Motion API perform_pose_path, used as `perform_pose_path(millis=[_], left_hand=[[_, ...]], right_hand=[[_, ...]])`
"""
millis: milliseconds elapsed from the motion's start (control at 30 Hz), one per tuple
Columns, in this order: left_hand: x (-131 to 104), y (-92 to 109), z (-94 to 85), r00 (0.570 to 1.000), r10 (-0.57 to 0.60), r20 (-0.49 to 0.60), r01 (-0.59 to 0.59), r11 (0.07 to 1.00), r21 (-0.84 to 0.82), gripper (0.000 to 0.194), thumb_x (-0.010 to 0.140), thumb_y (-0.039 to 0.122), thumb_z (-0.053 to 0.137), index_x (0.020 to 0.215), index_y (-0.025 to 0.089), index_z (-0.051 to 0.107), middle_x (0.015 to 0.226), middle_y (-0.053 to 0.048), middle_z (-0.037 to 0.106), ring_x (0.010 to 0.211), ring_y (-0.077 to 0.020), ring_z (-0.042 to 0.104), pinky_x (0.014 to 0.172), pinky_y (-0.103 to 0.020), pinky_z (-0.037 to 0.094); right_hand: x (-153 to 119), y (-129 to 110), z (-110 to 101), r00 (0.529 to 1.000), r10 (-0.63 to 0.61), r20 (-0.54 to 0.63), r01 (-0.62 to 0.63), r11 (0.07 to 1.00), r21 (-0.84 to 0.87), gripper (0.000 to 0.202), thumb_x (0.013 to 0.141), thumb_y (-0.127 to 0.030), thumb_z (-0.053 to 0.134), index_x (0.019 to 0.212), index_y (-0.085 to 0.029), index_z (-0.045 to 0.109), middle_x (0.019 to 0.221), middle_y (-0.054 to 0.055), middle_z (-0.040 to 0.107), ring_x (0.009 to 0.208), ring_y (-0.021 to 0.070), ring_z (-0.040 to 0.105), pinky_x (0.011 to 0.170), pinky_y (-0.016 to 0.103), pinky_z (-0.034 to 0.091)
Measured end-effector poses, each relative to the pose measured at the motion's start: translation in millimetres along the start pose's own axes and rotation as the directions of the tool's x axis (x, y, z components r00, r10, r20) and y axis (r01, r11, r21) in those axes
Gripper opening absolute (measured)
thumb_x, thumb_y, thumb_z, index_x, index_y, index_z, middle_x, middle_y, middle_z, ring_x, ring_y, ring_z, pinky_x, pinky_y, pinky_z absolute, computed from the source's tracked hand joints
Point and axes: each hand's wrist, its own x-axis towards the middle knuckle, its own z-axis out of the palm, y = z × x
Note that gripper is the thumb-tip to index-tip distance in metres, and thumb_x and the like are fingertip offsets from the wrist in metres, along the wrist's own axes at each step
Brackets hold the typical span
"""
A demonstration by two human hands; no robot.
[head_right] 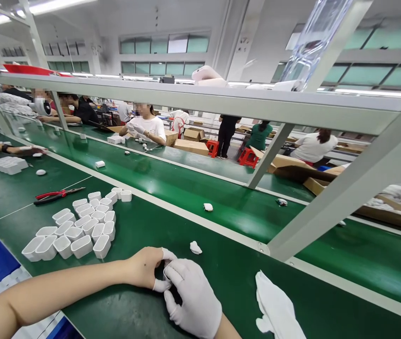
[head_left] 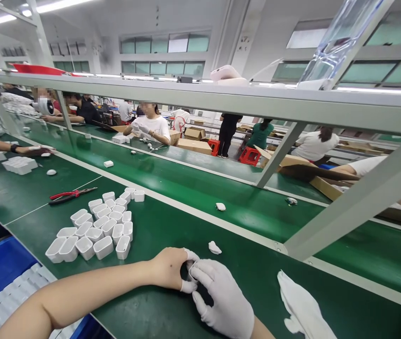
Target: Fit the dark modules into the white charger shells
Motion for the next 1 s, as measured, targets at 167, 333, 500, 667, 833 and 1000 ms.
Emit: perform_pose_path(millis=[167,333,500,667,833,1000], left_hand=[[2.3,-0.1,-4.0,1.0,-0.023,-0.004,0.022,0.993,-0.117,0.027,0.07,0.035,0.07,0.092,0.021,0.065,0.082,0.004,0.064,0.07,-0.0128,0.056,0.063,-0.02,0.04],[2.9,-2.6,-3.9,0.998,-0.059,-0.007,0.056,0.975,-0.215,0.029,0.063,0.033,0.075,0.088,0.019,0.067,0.07,0.006,0.054,0.059,-0.0083,0.044,0.055,-0.019,0.032],[1.3,2.9,-6.2,0.992,-0.108,0.072,0.125,0.947,-0.295,0.039,0.056,0.029,0.083,0.09,0.018,0.068,0.055,0.01,0.037,0.052,-0.0064,0.033,0.05,-0.019,0.028],[0.6,1.2,0.6,0.992,-0.042,0.121,0.088,0.912,-0.4,0.052,0.044,0.038,0.091,0.083,0.017,0.064,0.067,0.007,0.049,0.057,-0.0073,0.042,0.052,-0.019,0.033],[0.4,-3.5,11.3,0.992,-0.021,0.124,0.085,0.84,-0.536,0.058,0.042,0.043,0.091,0.085,0.016,0.062,0.078,0.004,0.055,0.067,-0.0104,0.049,0.061,-0.022,0.042],[1.1,3.0,6.4,0.989,-0.067,0.134,0.141,0.722,-0.677,0.059,0.043,0.041,0.091,0.085,0.016,0.057,0.078,0.003,0.056,0.068,-0.0105,0.049,0.064,-0.023,0.042]], right_hand=[[2.6,-1.9,9.2,0.992,0.122,-0.015,-0.122,0.986,-0.115,0.037,0.068,-0.007,0.051,0.102,-0.021,0.055,0.101,0.006,0.063,0.095,0.0264,0.06,0.081,0.044,0.05],[3.9,2.9,13.4,0.995,0.081,-0.052,-0.087,0.989,-0.119,0.027,0.077,-0.009,0.053,0.101,-0.021,0.055,0.098,0.005,0.063,0.09,0.0234,0.06,0.076,0.038,0.049],[8.0,1.5,4.5,0.995,-0.067,-0.074,0.057,0.99,-0.129,0.016,0.086,-0.01,0.046,0.097,-0.021,0.052,0.087,0.003,0.063,0.08,0.0191,0.06,0.071,0.033,0.049],[7.6,-11.4,-0.6,0.994,-0.067,-0.091,0.057,0.992,-0.111,0.015,0.084,-0.007,0.043,0.086,-0.021,0.048,0.076,0.0,0.06,0.072,0.017,0.058,0.065,0.03,0.046],[6.2,-16.5,2.6,0.992,-0.025,-0.124,0.02,0.999,-0.047,0.018,0.081,-0.004,0.044,0.081,-0.021,0.047,0.072,-0.002,0.056,0.068,0.0148,0.054,0.061,0.028,0.043],[4.3,-12.1,9.3,0.929,0.026,-0.369,-0.038,0.999,-0.025,0.019,0.084,-0.01,0.054,0.101,-0.019,0.05,0.087,0.003,0.057,0.08,0.0163,0.057,0.07,0.03,0.048]])
